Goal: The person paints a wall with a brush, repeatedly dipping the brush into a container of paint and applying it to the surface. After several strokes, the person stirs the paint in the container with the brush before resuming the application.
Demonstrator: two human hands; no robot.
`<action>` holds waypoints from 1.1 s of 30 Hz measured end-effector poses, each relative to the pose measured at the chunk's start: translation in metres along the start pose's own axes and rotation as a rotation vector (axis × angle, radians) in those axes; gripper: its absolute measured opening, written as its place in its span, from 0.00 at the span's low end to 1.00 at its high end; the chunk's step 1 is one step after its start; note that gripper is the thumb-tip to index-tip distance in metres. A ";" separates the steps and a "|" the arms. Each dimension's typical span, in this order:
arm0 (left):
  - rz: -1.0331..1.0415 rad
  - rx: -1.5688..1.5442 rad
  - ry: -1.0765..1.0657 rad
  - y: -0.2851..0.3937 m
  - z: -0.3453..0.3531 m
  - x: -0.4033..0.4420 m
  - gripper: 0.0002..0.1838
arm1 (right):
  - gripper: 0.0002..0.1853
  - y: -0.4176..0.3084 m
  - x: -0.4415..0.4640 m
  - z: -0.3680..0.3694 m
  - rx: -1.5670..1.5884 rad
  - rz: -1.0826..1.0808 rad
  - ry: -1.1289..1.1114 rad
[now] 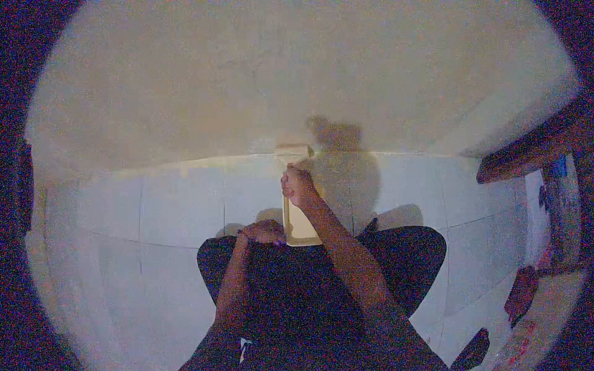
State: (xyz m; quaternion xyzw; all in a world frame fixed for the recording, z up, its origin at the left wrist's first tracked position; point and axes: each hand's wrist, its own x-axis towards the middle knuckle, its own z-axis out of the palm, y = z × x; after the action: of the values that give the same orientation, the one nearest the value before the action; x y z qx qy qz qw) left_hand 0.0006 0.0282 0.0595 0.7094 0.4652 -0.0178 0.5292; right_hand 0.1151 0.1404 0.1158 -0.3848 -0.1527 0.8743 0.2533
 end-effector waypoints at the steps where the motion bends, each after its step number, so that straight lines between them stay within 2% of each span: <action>1: 0.035 0.067 0.017 -0.008 0.005 0.004 0.19 | 0.12 0.001 -0.009 0.007 -0.077 -0.114 0.020; 5: 0.054 -0.023 0.054 -0.021 0.011 0.011 0.19 | 0.12 -0.020 -0.061 0.051 -0.185 -0.185 0.089; 7: -0.130 -0.023 0.044 -0.001 0.001 -0.001 0.19 | 0.13 -0.030 -0.086 0.072 -0.252 -0.282 0.115; 8: -0.135 -0.030 0.045 0.000 0.001 -0.001 0.19 | 0.13 -0.037 -0.094 0.078 -0.253 -0.275 0.114; 10: -0.030 -0.069 0.261 0.004 0.004 -0.012 0.19 | 0.15 -0.048 -0.121 0.100 -0.264 -0.420 -0.068; 12: 0.006 -0.017 0.244 0.005 0.002 -0.011 0.19 | 0.16 -0.064 -0.142 0.127 -0.356 -0.501 0.016; 14: 0.043 0.034 0.223 0.001 0.000 -0.007 0.19 | 0.16 -0.083 -0.157 0.148 -0.471 -0.654 -0.075; 16: 0.073 0.003 0.187 -0.008 0.003 0.000 0.19 | 0.16 -0.100 -0.179 0.181 -0.424 -0.684 -0.071; 17: 0.073 0.002 0.188 -0.005 0.001 -0.002 0.19 | 0.16 -0.110 -0.185 0.192 -0.444 -0.740 -0.140; 19: -0.048 0.030 0.154 0.008 -0.004 -0.009 0.18 | 0.15 -0.123 -0.203 0.210 -0.468 -0.799 -0.209; 21: -0.027 -0.003 0.150 -0.004 0.000 -0.002 0.18 | 0.14 -0.131 -0.218 0.229 -0.582 -0.998 -0.222; 22: -0.012 -0.039 0.148 -0.007 0.002 0.002 0.17 | 0.14 -0.133 -0.221 0.234 -0.587 -0.992 -0.224; 24: -0.028 -0.019 0.119 -0.007 0.000 0.004 0.17 | 0.13 -0.136 -0.223 0.246 -0.678 -1.233 -0.237; 26: -0.044 -0.003 0.091 -0.004 0.001 0.002 0.17 | 0.12 -0.150 -0.208 0.252 -0.661 -1.184 -0.279; 28: -0.119 -0.151 0.157 -0.005 0.004 0.002 0.16 | 0.12 -0.147 -0.200 0.257 -0.644 -1.139 -0.323; 31: -0.111 -0.219 0.132 -0.017 0.008 0.008 0.15 | 0.12 -0.128 -0.176 0.242 -0.695 -1.099 -0.202; 33: -0.119 -0.258 0.119 -0.014 0.006 0.007 0.15 | 0.16 -0.116 -0.141 0.213 -0.573 -0.920 -0.275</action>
State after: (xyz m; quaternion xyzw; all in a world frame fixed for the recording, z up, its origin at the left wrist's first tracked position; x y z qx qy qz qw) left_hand -0.0023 0.0275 0.0428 0.6066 0.5355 0.0530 0.5852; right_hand 0.0741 0.1418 0.3937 -0.2141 -0.5681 0.6393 0.4719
